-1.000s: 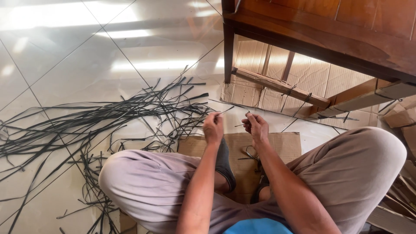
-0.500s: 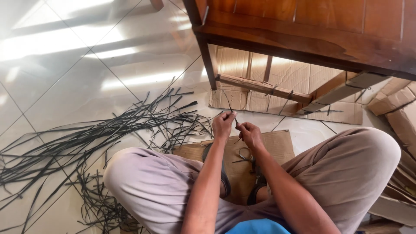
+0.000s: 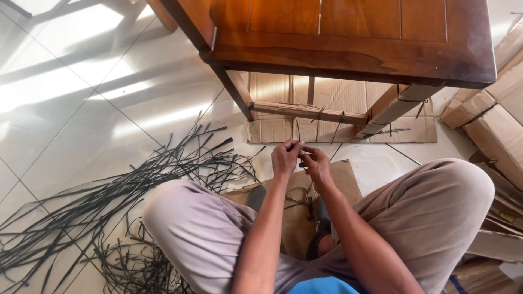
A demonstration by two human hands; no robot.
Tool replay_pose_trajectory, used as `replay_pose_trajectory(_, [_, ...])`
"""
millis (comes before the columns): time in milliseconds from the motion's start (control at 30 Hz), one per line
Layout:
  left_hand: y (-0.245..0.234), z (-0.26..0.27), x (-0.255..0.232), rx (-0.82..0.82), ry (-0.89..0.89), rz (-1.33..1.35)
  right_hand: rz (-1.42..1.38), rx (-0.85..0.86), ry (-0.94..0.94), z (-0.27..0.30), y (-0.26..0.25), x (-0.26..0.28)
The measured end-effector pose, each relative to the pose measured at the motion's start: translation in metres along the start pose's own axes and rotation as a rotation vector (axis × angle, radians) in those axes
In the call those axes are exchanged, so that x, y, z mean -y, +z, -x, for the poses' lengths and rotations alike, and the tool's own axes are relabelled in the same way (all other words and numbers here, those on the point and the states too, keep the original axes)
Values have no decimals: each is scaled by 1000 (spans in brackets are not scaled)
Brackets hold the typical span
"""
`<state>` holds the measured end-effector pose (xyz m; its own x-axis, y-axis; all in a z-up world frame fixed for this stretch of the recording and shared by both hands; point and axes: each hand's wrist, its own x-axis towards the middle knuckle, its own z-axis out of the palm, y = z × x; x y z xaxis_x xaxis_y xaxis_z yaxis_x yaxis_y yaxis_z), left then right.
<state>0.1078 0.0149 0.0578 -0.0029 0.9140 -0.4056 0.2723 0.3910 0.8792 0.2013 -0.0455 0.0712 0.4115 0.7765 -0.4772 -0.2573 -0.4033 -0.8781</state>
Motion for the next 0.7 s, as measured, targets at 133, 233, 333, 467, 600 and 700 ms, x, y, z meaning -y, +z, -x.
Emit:
replay_pose_trajectory(133, [9,-11,-2,46,31,-1,-78,-28,39,-21,-4,-11])
replay_pose_trajectory(233, [11,-28,-8,62,228,-80,-114,-66,82,-37,-5,-24])
replay_pose_trajectory(333, [18,-67,-5,-45,494,-221,-67,-77,111,-47,-9,-43])
replay_pose_trajectory(467, [7,-121,-9,-103,795,-514,43,-106,208,-58,1,-64])
replay_pose_trajectory(600, [-15,-152,-36,39,854,-890,-80,-158,266,-74,18,-65])
replay_pose_trajectory(700, [-14,-195,-19,110,851,-882,-103,-179,319,-91,32,-37])
